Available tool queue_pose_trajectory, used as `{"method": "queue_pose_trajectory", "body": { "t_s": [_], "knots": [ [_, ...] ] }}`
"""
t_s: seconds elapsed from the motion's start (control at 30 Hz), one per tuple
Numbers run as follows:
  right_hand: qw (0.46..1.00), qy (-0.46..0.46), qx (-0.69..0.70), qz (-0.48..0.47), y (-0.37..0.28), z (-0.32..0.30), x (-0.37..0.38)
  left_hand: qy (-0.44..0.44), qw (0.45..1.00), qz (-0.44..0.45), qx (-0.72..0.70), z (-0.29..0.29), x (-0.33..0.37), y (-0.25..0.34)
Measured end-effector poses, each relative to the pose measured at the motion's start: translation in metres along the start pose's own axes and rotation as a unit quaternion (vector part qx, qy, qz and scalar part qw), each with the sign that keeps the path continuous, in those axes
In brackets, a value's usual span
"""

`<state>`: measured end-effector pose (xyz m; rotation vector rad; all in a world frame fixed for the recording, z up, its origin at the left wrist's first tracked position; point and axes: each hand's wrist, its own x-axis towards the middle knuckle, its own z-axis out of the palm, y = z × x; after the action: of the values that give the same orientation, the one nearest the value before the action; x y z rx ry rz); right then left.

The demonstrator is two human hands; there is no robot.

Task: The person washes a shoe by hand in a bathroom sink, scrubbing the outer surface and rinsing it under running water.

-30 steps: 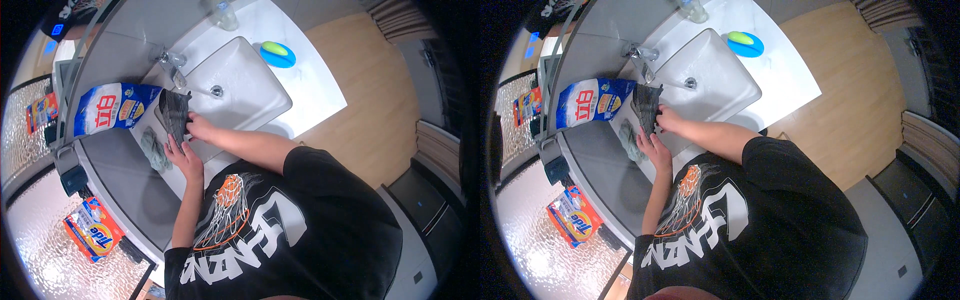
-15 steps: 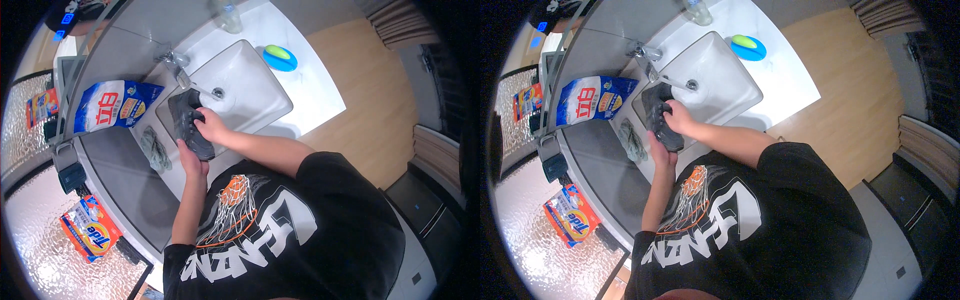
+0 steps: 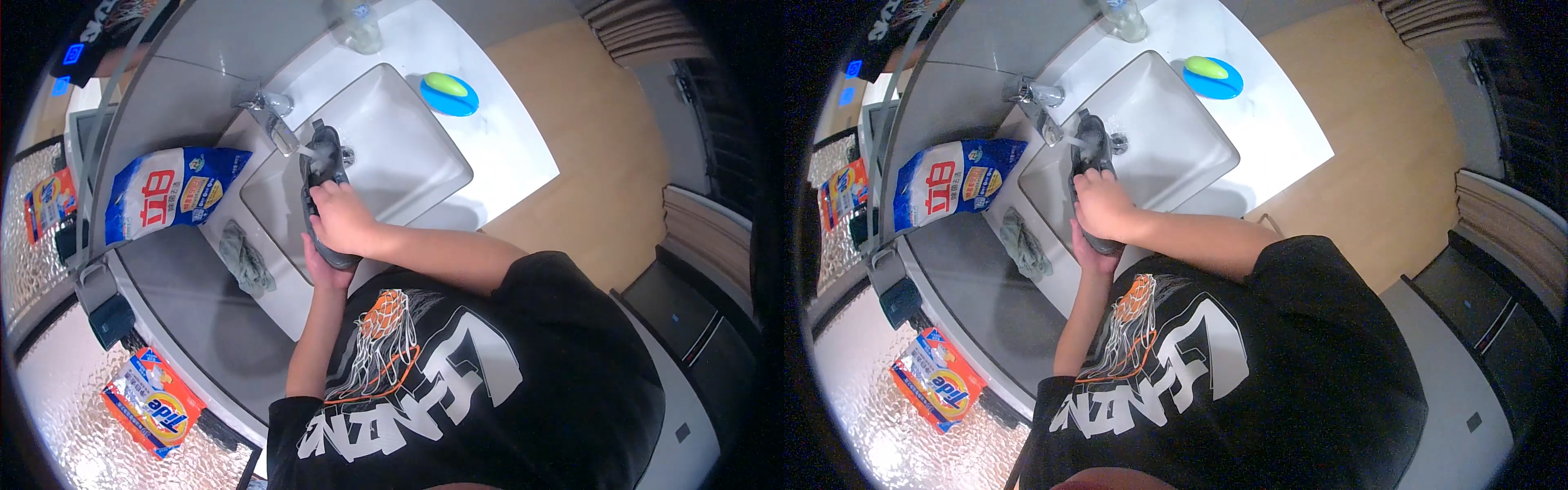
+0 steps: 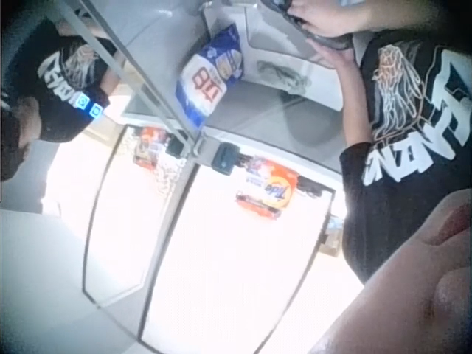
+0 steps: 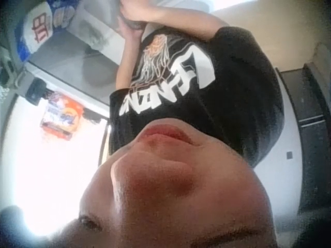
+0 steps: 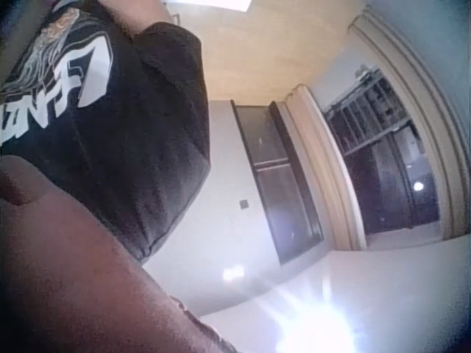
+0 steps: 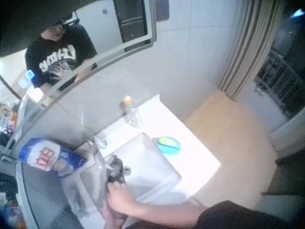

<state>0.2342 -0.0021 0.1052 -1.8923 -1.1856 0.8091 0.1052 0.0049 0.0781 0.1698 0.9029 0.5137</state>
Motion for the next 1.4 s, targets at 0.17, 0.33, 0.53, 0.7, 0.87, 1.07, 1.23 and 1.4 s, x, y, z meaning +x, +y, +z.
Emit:
{"method": "queue_pose_trajectory", "body": {
  "t_s": [0.17, 0.33, 0.53, 0.7, 0.87, 1.07, 1.23, 1.4],
  "knots": [
    [1.0, 0.008, 0.007, -0.003, -0.001, -0.005, 0.001, -0.036, 0.999, -0.037, -0.011, -0.008, 0.012, 0.001],
    [1.0, -0.009, -0.009, 0.008, 0.0, -0.003, 0.009, -0.009, 0.999, -0.033, -0.012, -0.007, 0.016, 0.002],
    [0.999, -0.022, -0.031, -0.009, -0.003, 0.004, 0.006, -0.027, 0.999, -0.029, -0.031, -0.019, 0.018, 0.005],
    [0.999, -0.014, -0.034, -0.013, -0.001, 0.002, 0.007, 0.006, 0.998, -0.04, -0.041, -0.018, 0.018, 0.005],
    [1.0, -0.002, -0.029, 0.013, 0.004, -0.009, 0.025, -0.004, 0.998, -0.043, -0.047, -0.003, 0.014, 0.005],
    [0.997, -0.018, -0.07, -0.035, 0.002, -0.011, 0.032, -0.025, 0.995, -0.045, -0.082, -0.001, 0.014, 0.005],
    [0.996, -0.074, -0.043, -0.033, -0.035, -0.039, 0.051, -0.084, 0.992, -0.025, -0.094, -0.005, 0.013, 0.01],
    [0.991, -0.056, -0.119, -0.004, -0.046, -0.053, 0.095, -0.151, 0.979, -0.055, -0.123, 0.012, 0.023, 0.015]
  ]
}}
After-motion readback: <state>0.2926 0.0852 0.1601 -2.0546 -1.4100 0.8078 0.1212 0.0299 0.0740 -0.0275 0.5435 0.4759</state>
